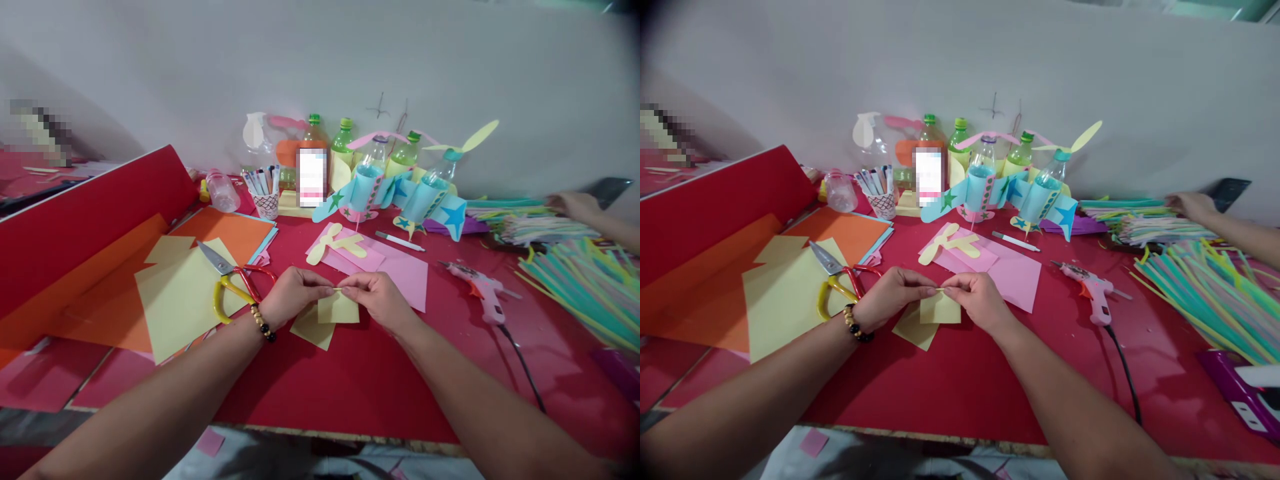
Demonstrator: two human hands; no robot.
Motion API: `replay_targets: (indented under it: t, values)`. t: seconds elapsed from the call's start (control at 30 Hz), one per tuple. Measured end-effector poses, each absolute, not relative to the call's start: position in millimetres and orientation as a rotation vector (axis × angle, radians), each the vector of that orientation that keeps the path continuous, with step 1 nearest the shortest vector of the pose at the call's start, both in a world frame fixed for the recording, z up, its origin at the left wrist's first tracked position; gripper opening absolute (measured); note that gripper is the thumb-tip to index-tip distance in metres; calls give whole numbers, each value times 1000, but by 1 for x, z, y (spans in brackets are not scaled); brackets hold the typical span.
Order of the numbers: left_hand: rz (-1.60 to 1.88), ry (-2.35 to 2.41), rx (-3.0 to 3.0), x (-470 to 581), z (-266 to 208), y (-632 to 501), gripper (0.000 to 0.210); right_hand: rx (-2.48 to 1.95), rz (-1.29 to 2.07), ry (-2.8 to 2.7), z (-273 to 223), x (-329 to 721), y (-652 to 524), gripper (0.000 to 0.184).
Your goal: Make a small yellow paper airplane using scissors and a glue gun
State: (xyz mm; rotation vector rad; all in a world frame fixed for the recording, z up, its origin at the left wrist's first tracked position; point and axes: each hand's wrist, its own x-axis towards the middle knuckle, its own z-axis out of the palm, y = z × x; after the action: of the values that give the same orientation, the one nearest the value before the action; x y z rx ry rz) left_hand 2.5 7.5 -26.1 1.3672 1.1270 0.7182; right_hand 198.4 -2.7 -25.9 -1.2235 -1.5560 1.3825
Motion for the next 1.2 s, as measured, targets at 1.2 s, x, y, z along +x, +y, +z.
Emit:
replay_targets:
  t: [1.2]
  values:
    - [655, 1197, 1505, 2, -17, 5, 23, -1249, 1391, -1661, -23, 198, -4, 23]
